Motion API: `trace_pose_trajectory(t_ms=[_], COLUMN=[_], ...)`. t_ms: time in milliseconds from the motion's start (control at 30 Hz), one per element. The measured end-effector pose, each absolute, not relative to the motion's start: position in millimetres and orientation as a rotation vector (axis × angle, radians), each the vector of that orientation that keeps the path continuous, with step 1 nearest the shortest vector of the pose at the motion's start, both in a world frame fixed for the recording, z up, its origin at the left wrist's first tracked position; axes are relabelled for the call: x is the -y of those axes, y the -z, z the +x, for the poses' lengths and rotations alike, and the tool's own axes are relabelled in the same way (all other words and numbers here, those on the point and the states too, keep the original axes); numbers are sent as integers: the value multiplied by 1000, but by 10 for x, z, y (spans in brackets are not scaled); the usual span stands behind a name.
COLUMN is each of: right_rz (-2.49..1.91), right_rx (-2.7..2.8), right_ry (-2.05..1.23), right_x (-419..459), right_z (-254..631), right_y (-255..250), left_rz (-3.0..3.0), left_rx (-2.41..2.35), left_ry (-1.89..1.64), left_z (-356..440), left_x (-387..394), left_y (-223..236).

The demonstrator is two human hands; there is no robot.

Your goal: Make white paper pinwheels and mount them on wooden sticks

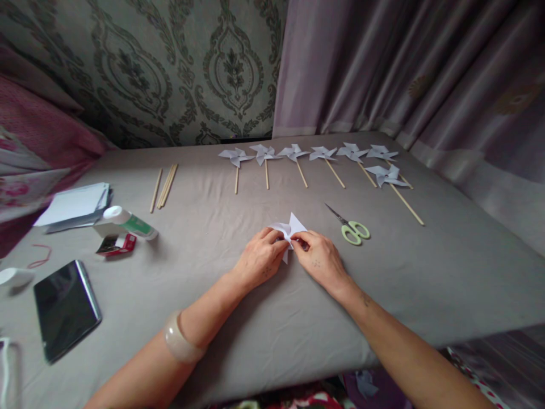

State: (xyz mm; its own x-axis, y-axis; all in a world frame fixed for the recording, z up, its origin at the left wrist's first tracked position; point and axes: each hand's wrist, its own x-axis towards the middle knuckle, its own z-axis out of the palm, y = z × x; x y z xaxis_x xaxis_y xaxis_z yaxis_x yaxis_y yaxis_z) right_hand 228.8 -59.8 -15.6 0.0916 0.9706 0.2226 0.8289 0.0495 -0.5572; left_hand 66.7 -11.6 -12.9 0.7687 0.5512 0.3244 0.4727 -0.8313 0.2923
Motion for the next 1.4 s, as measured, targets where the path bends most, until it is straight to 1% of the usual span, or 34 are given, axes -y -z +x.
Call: trace_pose_trajectory(t_ms=[933,1133,1400], right_rz=[-1994,-1989,-1849], right_rx=[1958,2146,2453], right_ry=[-277,-235,-183], right_x=[643,617,477], right_z=[2237,2256,2339], right_y=[3,-114,-277], left_rz=[2789,2791,2715], left_rx=[-818,-820,-826], left_ry=[-566,-542,-688], left_z=[665,659,611], left_x=[131,127,126], left_y=[116,124,167])
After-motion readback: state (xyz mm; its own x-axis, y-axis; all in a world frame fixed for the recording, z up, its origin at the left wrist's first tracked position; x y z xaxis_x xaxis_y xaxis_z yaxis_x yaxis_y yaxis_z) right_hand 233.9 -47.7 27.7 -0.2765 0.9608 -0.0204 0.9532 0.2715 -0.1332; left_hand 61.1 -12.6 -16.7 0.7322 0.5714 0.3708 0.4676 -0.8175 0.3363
